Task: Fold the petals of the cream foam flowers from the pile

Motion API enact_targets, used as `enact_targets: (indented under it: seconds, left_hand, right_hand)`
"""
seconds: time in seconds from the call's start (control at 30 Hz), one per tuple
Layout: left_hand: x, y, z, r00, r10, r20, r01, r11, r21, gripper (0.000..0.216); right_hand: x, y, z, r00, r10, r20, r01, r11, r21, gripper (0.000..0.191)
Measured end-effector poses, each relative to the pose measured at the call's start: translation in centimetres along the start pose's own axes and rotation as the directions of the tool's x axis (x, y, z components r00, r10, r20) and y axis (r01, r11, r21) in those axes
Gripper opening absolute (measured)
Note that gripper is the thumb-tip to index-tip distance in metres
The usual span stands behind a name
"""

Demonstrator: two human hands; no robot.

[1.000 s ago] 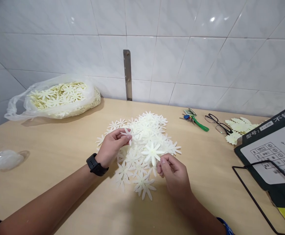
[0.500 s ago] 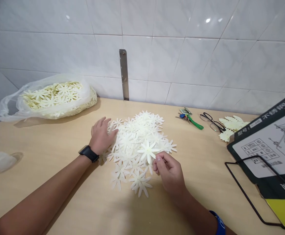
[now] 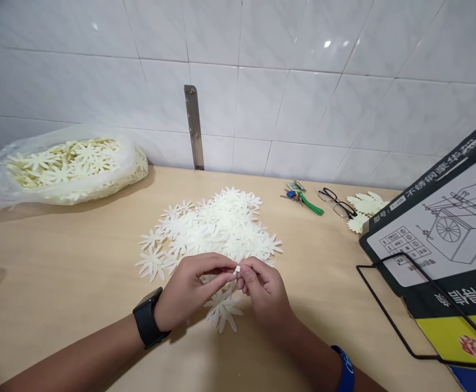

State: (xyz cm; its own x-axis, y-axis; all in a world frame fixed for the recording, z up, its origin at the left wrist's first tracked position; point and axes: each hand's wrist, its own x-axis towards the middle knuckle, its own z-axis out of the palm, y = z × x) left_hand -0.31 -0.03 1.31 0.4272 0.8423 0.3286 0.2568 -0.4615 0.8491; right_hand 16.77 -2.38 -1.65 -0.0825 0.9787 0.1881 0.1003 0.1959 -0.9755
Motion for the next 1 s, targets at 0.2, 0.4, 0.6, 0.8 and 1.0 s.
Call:
enact_targets:
  seconds: [0.2, 0.4, 0.6, 0.8, 1.0]
  left_hand:
    - [-0.1, 0.15, 0.02, 0.999, -0.015, -0.029, 0.013, 0.997, -0.077, 0.013]
    - [-0.07, 0.35, 0.14, 0.998, -0.024, -0.051, 0.02, 0.997, -0.078, 0.012]
    - [-0.04, 0.34, 0.11, 0.998, -0.034, -0.061, 0.03, 0.997, -0.074, 0.011]
    - [-0.11, 0.47, 0.1, 0.997, -0.048, -0.058, 0.043, 0.996, -0.084, 0.011]
    - [-0.07, 0.34, 0.14, 0.997, -0.05, -0.055, 0.044, 0.994, -0.105, 0.011]
  right_hand:
    - [0.07, 0.0, -0.06, 1.0, -0.03, 0.01, 0.03, 1.0, -0.001, 0.032]
    - [0.1, -0.05, 0.01, 0.999, -0.04, 0.01, 0.04, 0.999, -0.006, 0.033]
    - [0.15, -0.11, 0.05, 0.999, -0.031, 0.015, 0.031, 1.0, 0.004, 0.033]
    - [0.14, -0.17, -0.05, 0.999, -0.029, 0.035, 0.029, 1.0, 0.004, 0.033]
    - [0.15, -0.2, -0.08, 0.999, -0.031, 0.037, 0.031, 0.999, 0.006, 0.032]
